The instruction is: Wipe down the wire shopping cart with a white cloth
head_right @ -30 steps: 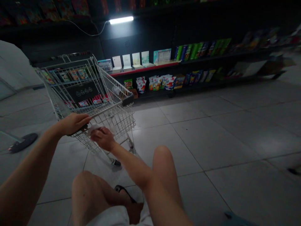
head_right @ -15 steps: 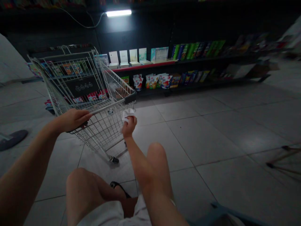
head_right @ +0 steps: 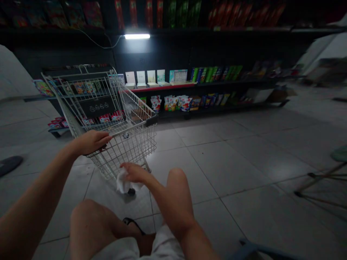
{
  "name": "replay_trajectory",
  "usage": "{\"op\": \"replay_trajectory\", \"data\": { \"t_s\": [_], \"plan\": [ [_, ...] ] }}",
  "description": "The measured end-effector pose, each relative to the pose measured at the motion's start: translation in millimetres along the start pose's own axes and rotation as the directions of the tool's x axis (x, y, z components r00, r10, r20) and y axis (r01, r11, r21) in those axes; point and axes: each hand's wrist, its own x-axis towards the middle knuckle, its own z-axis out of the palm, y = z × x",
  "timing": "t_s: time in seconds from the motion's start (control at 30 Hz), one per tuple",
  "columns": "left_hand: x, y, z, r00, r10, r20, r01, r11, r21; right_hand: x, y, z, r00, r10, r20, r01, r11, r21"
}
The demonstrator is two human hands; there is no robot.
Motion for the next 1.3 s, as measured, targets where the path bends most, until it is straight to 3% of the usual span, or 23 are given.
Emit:
{"op": "replay_trajectory", "data": {
  "t_s": [0.03,0.07,0.1,0.13,0.17,0.2,0.23,0.3,0.33,0.4,0.53,0.67,0.73,0.8,0.93,1.03,1.2,1.3],
  "plan": [
    [-0.6,1.1,0.4,1.0,-0.001,0.0,0.001,1.0,0.01,-1.7,-2.1,-33.0,0.983,0.025,-0.18,-0.03,0.999,-0.024],
    [-1.1,2.2,0.8,1.0,-0.001,0.002,0.001,1.0,0.023,-2.0,-6.5,-65.8,0.899,0.053,-0.435,-0.081,0.996,-0.047],
    [-1.6,3.6,1.2,1.0,-0.005,0.005,0.005,0.999,0.036,-0.7,-12.0,-96.9,0.765,0.04,-0.643,-0.113,0.991,-0.073],
    [-2.1,5.3,1.6,1.0,-0.01,0.01,0.009,0.999,0.047,2.5,-17.7,-124.8,0.657,-0.018,-0.754,-0.113,0.986,-0.122],
    [-2.8,7.3,1.9,1.0,-0.012,0.012,0.011,0.998,0.057,7.7,-22.7,-148.5,0.624,-0.088,-0.777,-0.098,0.977,-0.19],
    [-3.6,9.7,2.1,1.0,-0.011,0.012,0.01,0.998,0.067,14.9,-26.3,-167.4,0.667,-0.153,-0.729,-0.064,0.963,-0.261],
    [-4.4,12.3,2.3,1.0,-0.012,0.006,0.011,0.997,0.08,23.9,-28.7,-181.1,0.754,-0.197,-0.626,-0.022,0.946,-0.325],
    [-5.7,18.1,2.5,1.0,-0.007,-0.004,0.008,0.993,0.114,47.2,-31.4,-194.1,0.924,-0.177,-0.339,0.033,0.92,-0.39],
    [-6.1,20.7,2.7,1.0,-0.004,-0.006,0.005,0.991,0.133,60.7,-33.3,-194.3,0.969,-0.127,-0.211,0.033,0.917,-0.398],
    [-6.4,24.3,3.6,1.0,-0.003,-0.003,0.003,0.986,0.167,88.7,-42.0,-185.1,0.998,-0.055,-0.019,0.043,0.914,-0.403],
    [-8.8,20.5,6.5,1.0,0.012,-0.016,-0.009,0.981,0.192,125.6,-77.4,-149.9,0.954,-0.099,0.282,0.211,0.891,-0.401],
    [-19.6,7.0,6.5,0.999,0.042,-0.01,-0.041,0.996,0.084,113.4,-96.0,-137.4,0.965,-0.165,0.204,0.238,0.881,-0.409],
    [-27.9,1.7,5.1,0.999,0.035,0.005,-0.035,0.998,0.049,99.1,-86.6,-148.3,0.937,-0.287,0.2,0.346,0.852,-0.394],
    [-36.6,-1.8,3.8,0.999,0.033,0.017,-0.034,0.999,0.021,88.9,-67.6,-167.9,0.919,-0.333,0.212,0.392,0.827,-0.403],
    [-51.3,-7.2,4.1,0.999,0.04,0.02,-0.04,0.999,-0.02,85.9,-26.1,-213.4,0.971,-0.215,0.103,0.239,0.861,-0.45],
    [-57.2,-12.1,5.6,0.999,0.024,0.022,-0.024,0.999,-0.032,87.6,-10.9,-230.4,0.984,-0.176,0.009,0.158,0.862,-0.482],
    [-64.6,-18.2,2.7,0.999,-0.006,0.038,0.008,0.998,-0.06,81.0,-14.6,-208.9,0.979,-0.202,-0.035,0.176,0.914,-0.366],
    [-78.8,-23.9,-3.5,0.997,-0.051,0.054,0.055,0.995,-0.085,77.9,-19.2,-194.7,0.948,-0.157,-0.275,0.135,0.986,-0.097]
  ]
}}
